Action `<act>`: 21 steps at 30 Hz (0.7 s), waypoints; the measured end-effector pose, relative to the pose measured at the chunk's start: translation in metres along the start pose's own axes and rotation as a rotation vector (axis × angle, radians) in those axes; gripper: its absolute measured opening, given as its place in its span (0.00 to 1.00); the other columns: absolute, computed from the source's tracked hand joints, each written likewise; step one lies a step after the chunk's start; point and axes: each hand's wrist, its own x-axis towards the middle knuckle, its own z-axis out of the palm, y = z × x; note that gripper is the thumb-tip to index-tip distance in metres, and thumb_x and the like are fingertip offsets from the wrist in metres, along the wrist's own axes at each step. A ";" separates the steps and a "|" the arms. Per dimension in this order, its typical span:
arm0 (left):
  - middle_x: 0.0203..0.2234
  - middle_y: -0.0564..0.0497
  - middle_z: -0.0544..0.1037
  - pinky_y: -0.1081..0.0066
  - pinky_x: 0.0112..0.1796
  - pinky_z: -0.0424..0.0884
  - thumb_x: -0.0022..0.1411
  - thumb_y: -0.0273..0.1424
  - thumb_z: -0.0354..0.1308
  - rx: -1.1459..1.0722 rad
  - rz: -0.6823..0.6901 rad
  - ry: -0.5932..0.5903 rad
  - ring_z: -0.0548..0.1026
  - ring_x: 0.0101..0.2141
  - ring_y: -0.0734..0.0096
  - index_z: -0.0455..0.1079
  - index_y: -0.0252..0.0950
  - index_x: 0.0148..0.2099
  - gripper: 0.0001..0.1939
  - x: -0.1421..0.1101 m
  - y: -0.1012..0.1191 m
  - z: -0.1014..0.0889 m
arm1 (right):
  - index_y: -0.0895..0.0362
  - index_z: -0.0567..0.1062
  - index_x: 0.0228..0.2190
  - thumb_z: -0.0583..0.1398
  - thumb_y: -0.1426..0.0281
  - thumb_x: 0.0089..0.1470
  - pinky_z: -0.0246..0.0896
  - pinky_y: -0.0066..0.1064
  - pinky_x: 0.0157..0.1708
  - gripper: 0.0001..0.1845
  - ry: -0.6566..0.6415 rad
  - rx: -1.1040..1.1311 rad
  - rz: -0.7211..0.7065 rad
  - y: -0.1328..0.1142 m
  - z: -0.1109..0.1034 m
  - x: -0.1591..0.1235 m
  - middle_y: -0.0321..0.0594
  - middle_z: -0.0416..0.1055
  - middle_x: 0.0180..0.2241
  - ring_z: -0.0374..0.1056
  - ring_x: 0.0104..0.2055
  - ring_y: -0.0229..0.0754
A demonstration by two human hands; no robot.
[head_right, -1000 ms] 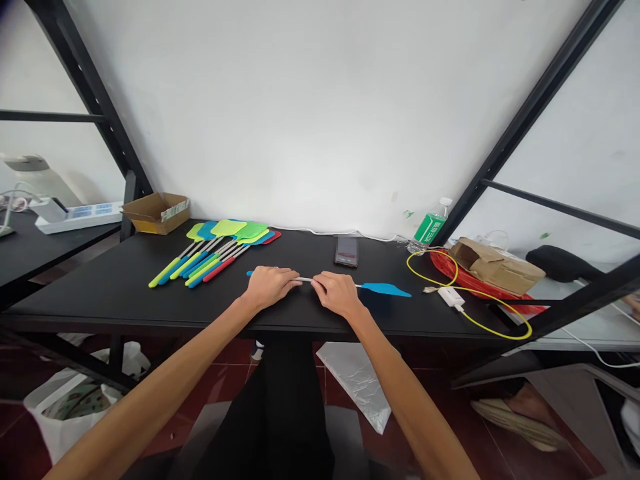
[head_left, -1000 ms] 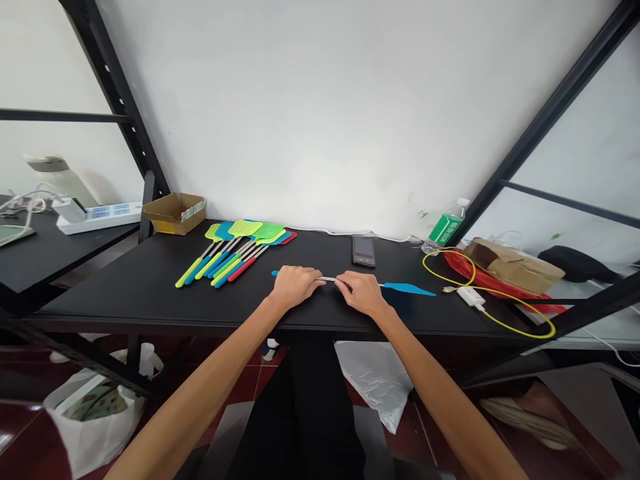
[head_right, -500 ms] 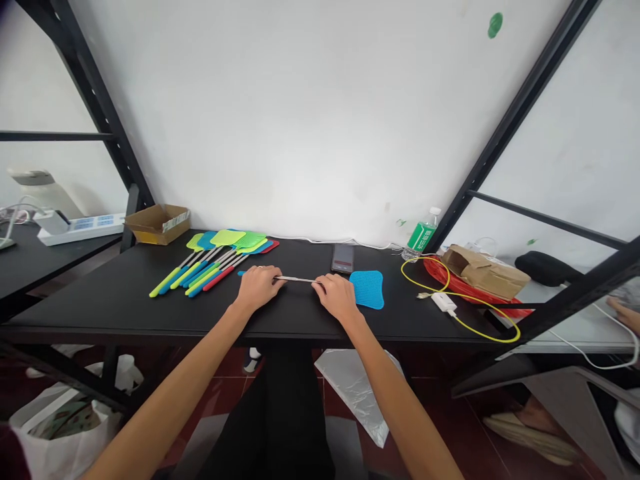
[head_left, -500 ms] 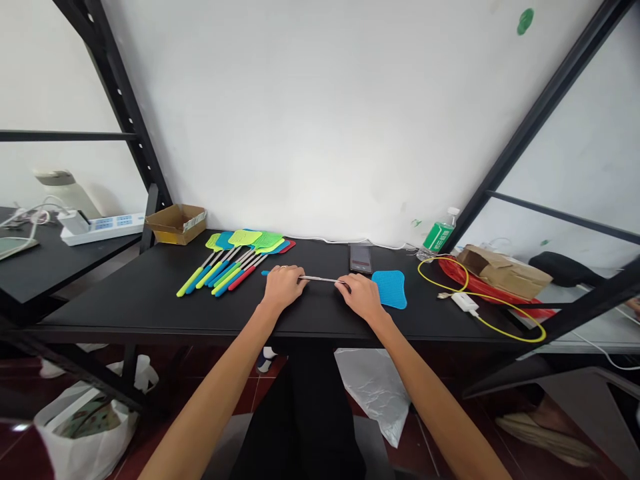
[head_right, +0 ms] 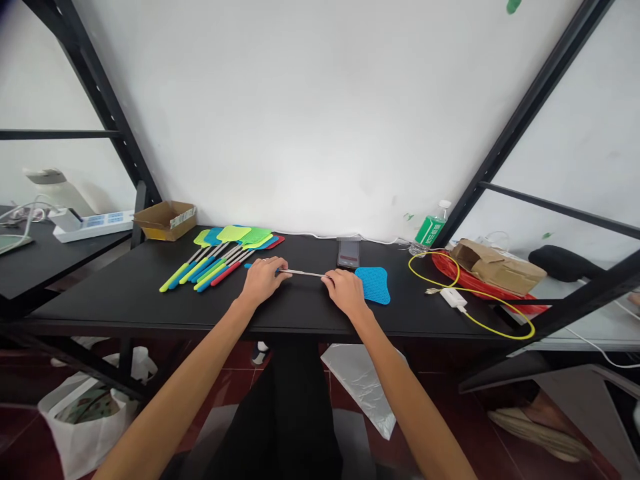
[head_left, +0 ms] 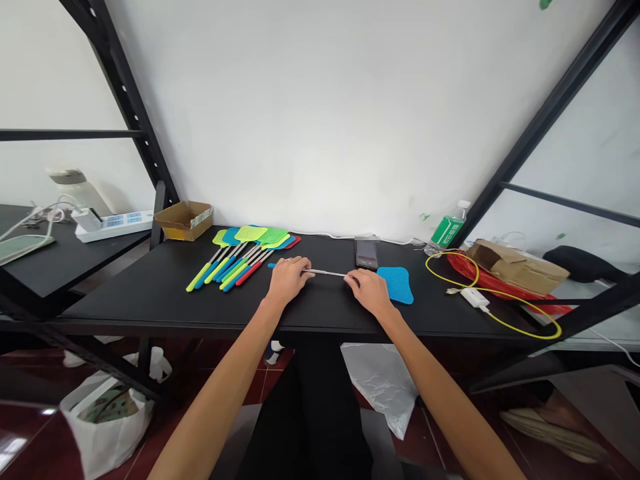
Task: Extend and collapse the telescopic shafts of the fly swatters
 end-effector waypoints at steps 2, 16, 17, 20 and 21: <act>0.34 0.50 0.81 0.63 0.42 0.60 0.68 0.39 0.58 -0.005 0.008 0.013 0.76 0.36 0.61 0.72 0.40 0.40 0.08 0.000 0.000 -0.001 | 0.53 0.80 0.40 0.55 0.63 0.69 0.56 0.33 0.34 0.14 0.001 0.005 0.002 0.000 0.000 0.000 0.41 0.79 0.38 0.73 0.41 0.46; 0.36 0.46 0.84 0.60 0.42 0.59 0.73 0.45 0.47 0.034 0.059 -0.046 0.78 0.39 0.58 0.77 0.40 0.41 0.20 -0.001 -0.001 0.001 | 0.52 0.80 0.38 0.54 0.61 0.69 0.55 0.33 0.33 0.16 -0.024 0.003 0.012 -0.001 -0.003 0.000 0.41 0.79 0.36 0.73 0.39 0.45; 0.36 0.46 0.84 0.61 0.42 0.59 0.73 0.45 0.47 0.038 0.061 -0.052 0.79 0.39 0.58 0.77 0.40 0.41 0.21 -0.002 -0.001 0.001 | 0.52 0.80 0.38 0.54 0.61 0.69 0.55 0.33 0.33 0.16 -0.026 0.003 0.013 -0.001 -0.003 0.000 0.41 0.79 0.36 0.73 0.39 0.45; 0.34 0.47 0.84 0.62 0.42 0.59 0.74 0.45 0.45 0.051 0.067 -0.069 0.79 0.37 0.59 0.76 0.40 0.39 0.22 -0.002 0.001 0.000 | 0.52 0.80 0.39 0.55 0.61 0.68 0.54 0.33 0.33 0.15 -0.024 0.010 0.015 -0.003 -0.004 0.000 0.41 0.79 0.36 0.72 0.39 0.46; 0.32 0.47 0.83 0.62 0.42 0.59 0.74 0.45 0.44 0.056 0.069 -0.074 0.79 0.36 0.60 0.76 0.40 0.39 0.23 -0.002 0.002 -0.001 | 0.52 0.80 0.39 0.55 0.61 0.68 0.55 0.33 0.34 0.14 -0.021 0.016 0.009 -0.003 -0.005 0.001 0.41 0.79 0.36 0.72 0.39 0.46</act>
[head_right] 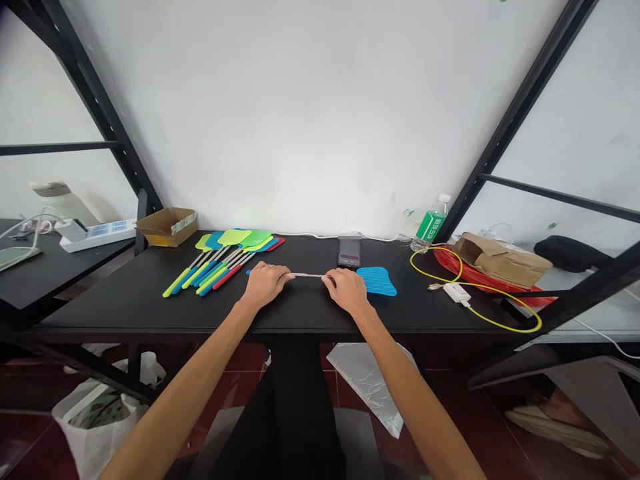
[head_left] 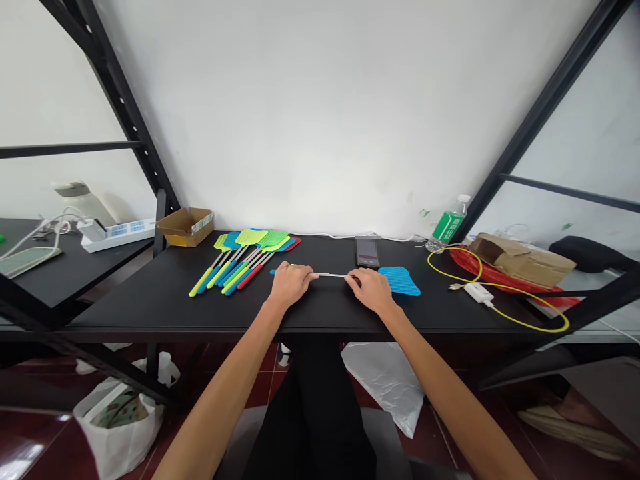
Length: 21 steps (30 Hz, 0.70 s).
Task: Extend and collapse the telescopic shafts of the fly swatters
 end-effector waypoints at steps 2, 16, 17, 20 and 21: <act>0.29 0.47 0.82 0.62 0.41 0.59 0.74 0.45 0.43 0.012 0.000 -0.010 0.78 0.33 0.61 0.76 0.39 0.36 0.25 0.001 0.002 0.000 | 0.53 0.80 0.41 0.56 0.62 0.67 0.56 0.34 0.36 0.13 0.019 0.012 -0.023 -0.001 -0.001 0.000 0.41 0.79 0.36 0.71 0.39 0.46; 0.32 0.49 0.83 0.62 0.40 0.61 0.72 0.44 0.50 -0.027 -0.015 0.050 0.78 0.34 0.60 0.75 0.40 0.38 0.17 0.002 0.002 0.003 | 0.55 0.79 0.44 0.56 0.72 0.65 0.60 0.37 0.44 0.12 0.074 0.035 -0.062 0.003 0.002 0.000 0.43 0.79 0.42 0.70 0.44 0.49; 0.32 0.49 0.83 0.62 0.40 0.61 0.71 0.43 0.52 -0.033 -0.015 0.059 0.78 0.34 0.60 0.75 0.40 0.39 0.16 0.002 0.002 0.003 | 0.55 0.79 0.44 0.56 0.72 0.64 0.60 0.36 0.43 0.12 0.066 0.034 -0.058 0.003 0.002 0.000 0.42 0.79 0.42 0.70 0.44 0.49; 0.33 0.50 0.82 0.62 0.40 0.61 0.70 0.43 0.54 -0.049 -0.014 0.077 0.78 0.35 0.59 0.75 0.40 0.39 0.14 0.003 0.001 0.004 | 0.54 0.79 0.44 0.56 0.72 0.64 0.61 0.36 0.42 0.12 0.054 0.031 -0.049 0.003 0.002 0.000 0.42 0.78 0.41 0.71 0.44 0.48; 0.33 0.50 0.82 0.62 0.40 0.61 0.70 0.43 0.55 -0.054 -0.013 0.081 0.78 0.36 0.59 0.75 0.40 0.39 0.14 0.003 0.001 0.004 | 0.54 0.79 0.44 0.56 0.72 0.65 0.61 0.36 0.42 0.12 0.052 0.033 -0.048 0.003 0.002 0.000 0.43 0.78 0.41 0.71 0.45 0.48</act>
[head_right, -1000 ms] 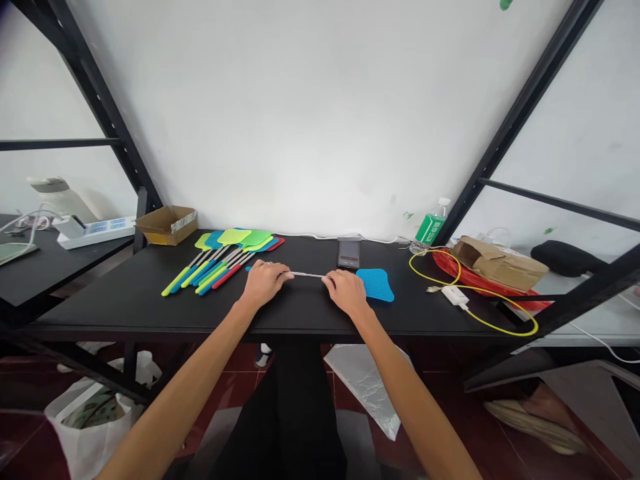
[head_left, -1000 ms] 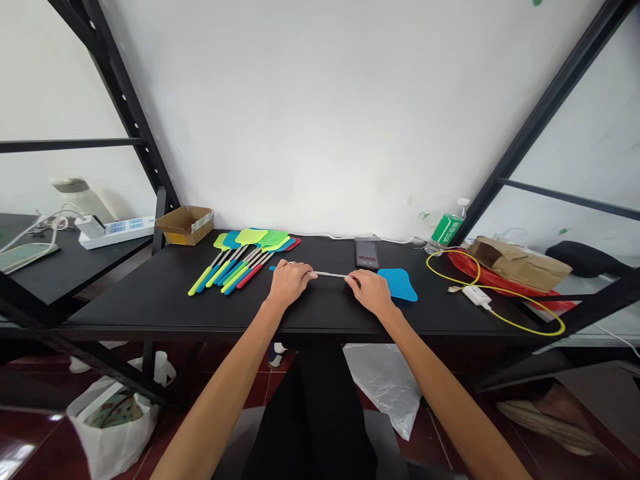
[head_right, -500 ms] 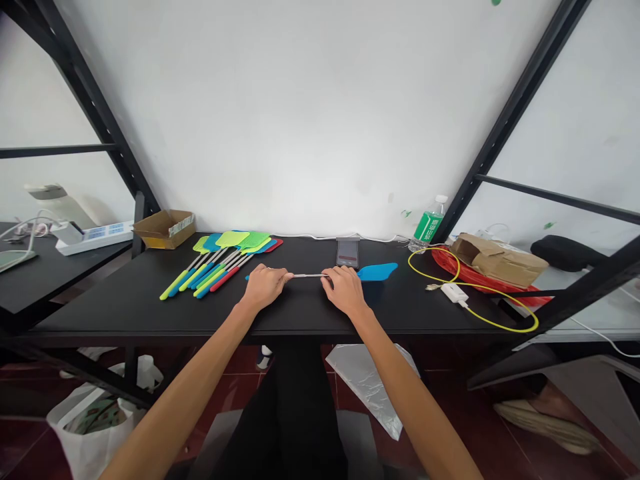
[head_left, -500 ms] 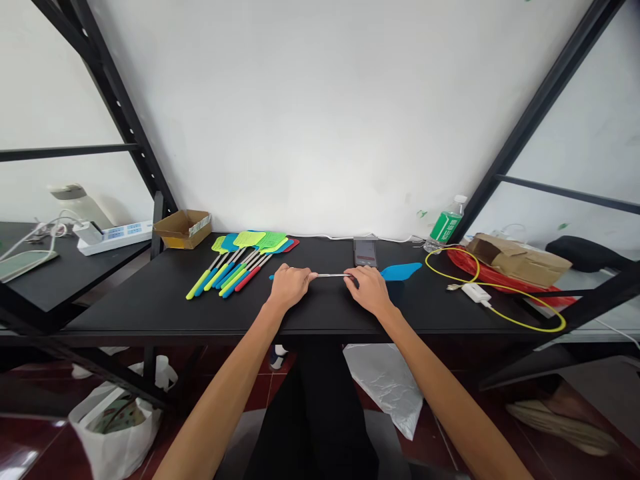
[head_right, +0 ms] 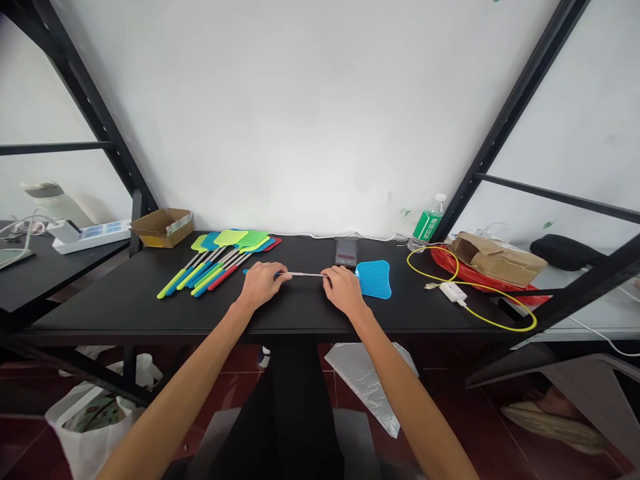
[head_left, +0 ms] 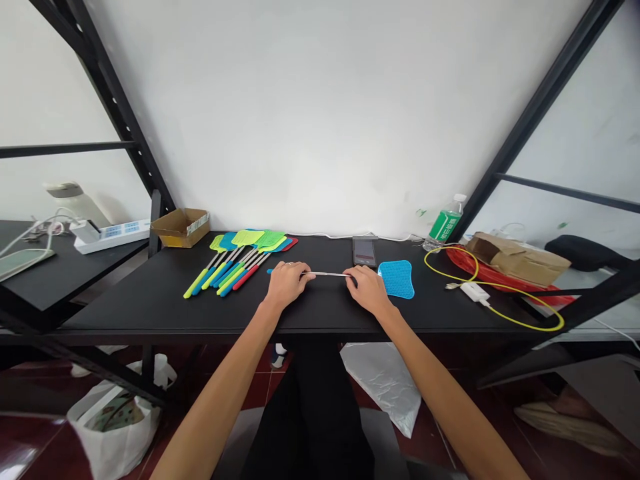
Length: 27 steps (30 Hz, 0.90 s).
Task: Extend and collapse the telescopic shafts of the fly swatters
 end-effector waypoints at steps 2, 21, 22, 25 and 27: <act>0.33 0.50 0.82 0.62 0.41 0.61 0.70 0.43 0.55 -0.007 0.000 0.004 0.78 0.36 0.59 0.75 0.40 0.39 0.14 0.000 -0.001 0.000 | 0.54 0.79 0.44 0.55 0.72 0.65 0.61 0.37 0.43 0.12 -0.003 0.003 0.003 0.000 0.000 0.000 0.43 0.78 0.42 0.71 0.45 0.49; 0.32 0.53 0.81 0.64 0.40 0.61 0.70 0.41 0.55 -0.052 0.024 -0.015 0.77 0.34 0.63 0.71 0.42 0.41 0.09 -0.001 -0.001 -0.001 | 0.55 0.79 0.42 0.56 0.75 0.63 0.61 0.37 0.44 0.12 0.053 0.009 -0.039 0.000 0.001 0.000 0.42 0.78 0.40 0.70 0.44 0.48; 0.32 0.53 0.81 0.64 0.40 0.61 0.71 0.41 0.54 -0.052 0.026 -0.016 0.77 0.34 0.63 0.71 0.41 0.41 0.11 -0.001 0.000 -0.002 | 0.56 0.79 0.42 0.56 0.75 0.63 0.60 0.38 0.45 0.12 0.062 0.000 -0.050 0.000 0.001 0.000 0.42 0.78 0.40 0.70 0.43 0.49; 0.32 0.51 0.81 0.64 0.40 0.60 0.72 0.42 0.51 -0.048 0.024 -0.020 0.77 0.35 0.62 0.72 0.40 0.40 0.14 -0.001 0.000 -0.002 | 0.56 0.79 0.43 0.55 0.75 0.63 0.59 0.39 0.44 0.13 0.081 -0.031 -0.077 -0.001 0.001 0.000 0.44 0.78 0.39 0.69 0.42 0.49; 0.31 0.50 0.81 0.64 0.39 0.60 0.73 0.42 0.49 -0.036 0.023 -0.027 0.77 0.35 0.62 0.72 0.40 0.39 0.16 0.000 0.001 -0.002 | 0.56 0.79 0.44 0.55 0.75 0.63 0.59 0.40 0.44 0.13 0.090 -0.042 -0.087 -0.001 0.001 0.000 0.45 0.78 0.39 0.69 0.42 0.50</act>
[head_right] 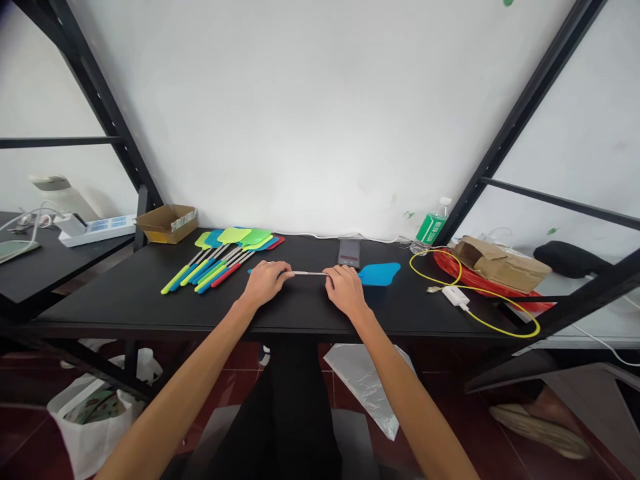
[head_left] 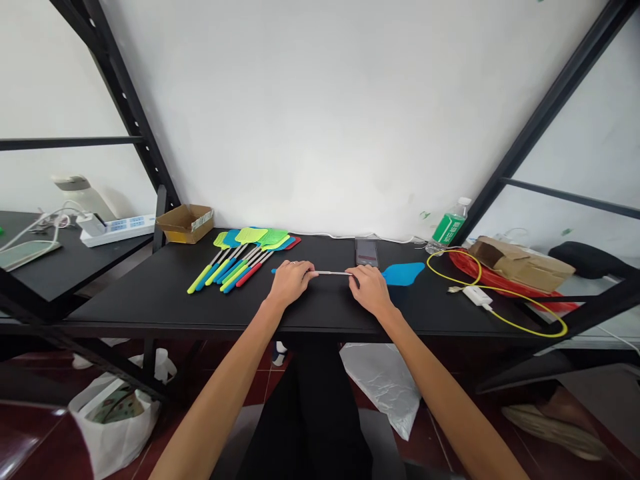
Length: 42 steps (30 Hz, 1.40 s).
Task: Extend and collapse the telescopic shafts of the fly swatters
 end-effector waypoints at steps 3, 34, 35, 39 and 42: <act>0.27 0.47 0.80 0.63 0.38 0.59 0.75 0.41 0.45 0.027 -0.008 -0.015 0.76 0.32 0.61 0.72 0.38 0.33 0.22 0.000 0.001 0.001 | 0.56 0.79 0.44 0.55 0.75 0.63 0.58 0.40 0.45 0.14 0.005 -0.002 -0.012 0.000 0.001 -0.001 0.45 0.78 0.40 0.69 0.42 0.50; 0.36 0.49 0.79 0.62 0.42 0.61 0.72 0.39 0.52 -0.008 0.030 -0.025 0.75 0.39 0.59 0.72 0.41 0.42 0.11 -0.001 -0.001 0.000 | 0.54 0.79 0.43 0.57 0.66 0.67 0.60 0.36 0.44 0.11 -0.067 0.038 0.024 -0.002 -0.004 0.000 0.42 0.79 0.40 0.71 0.42 0.48; 0.36 0.49 0.79 0.62 0.42 0.61 0.72 0.39 0.51 -0.006 0.031 -0.028 0.75 0.39 0.60 0.73 0.41 0.42 0.12 -0.001 -0.001 0.001 | 0.54 0.79 0.43 0.57 0.66 0.68 0.59 0.36 0.43 0.11 -0.065 0.031 0.023 -0.002 -0.004 0.000 0.42 0.79 0.40 0.71 0.41 0.48; 0.35 0.47 0.80 0.62 0.41 0.61 0.74 0.39 0.46 0.008 0.028 -0.048 0.75 0.38 0.61 0.74 0.39 0.36 0.19 -0.002 0.000 0.001 | 0.53 0.79 0.42 0.56 0.64 0.69 0.60 0.35 0.43 0.12 -0.070 0.060 0.021 -0.002 -0.003 -0.001 0.41 0.79 0.39 0.72 0.42 0.47; 0.32 0.47 0.79 0.62 0.40 0.61 0.74 0.39 0.44 0.014 0.019 -0.064 0.75 0.36 0.60 0.74 0.38 0.32 0.22 -0.002 0.000 0.002 | 0.52 0.79 0.41 0.55 0.64 0.69 0.60 0.33 0.40 0.13 -0.098 0.093 0.031 -0.002 -0.002 -0.002 0.41 0.79 0.39 0.72 0.43 0.46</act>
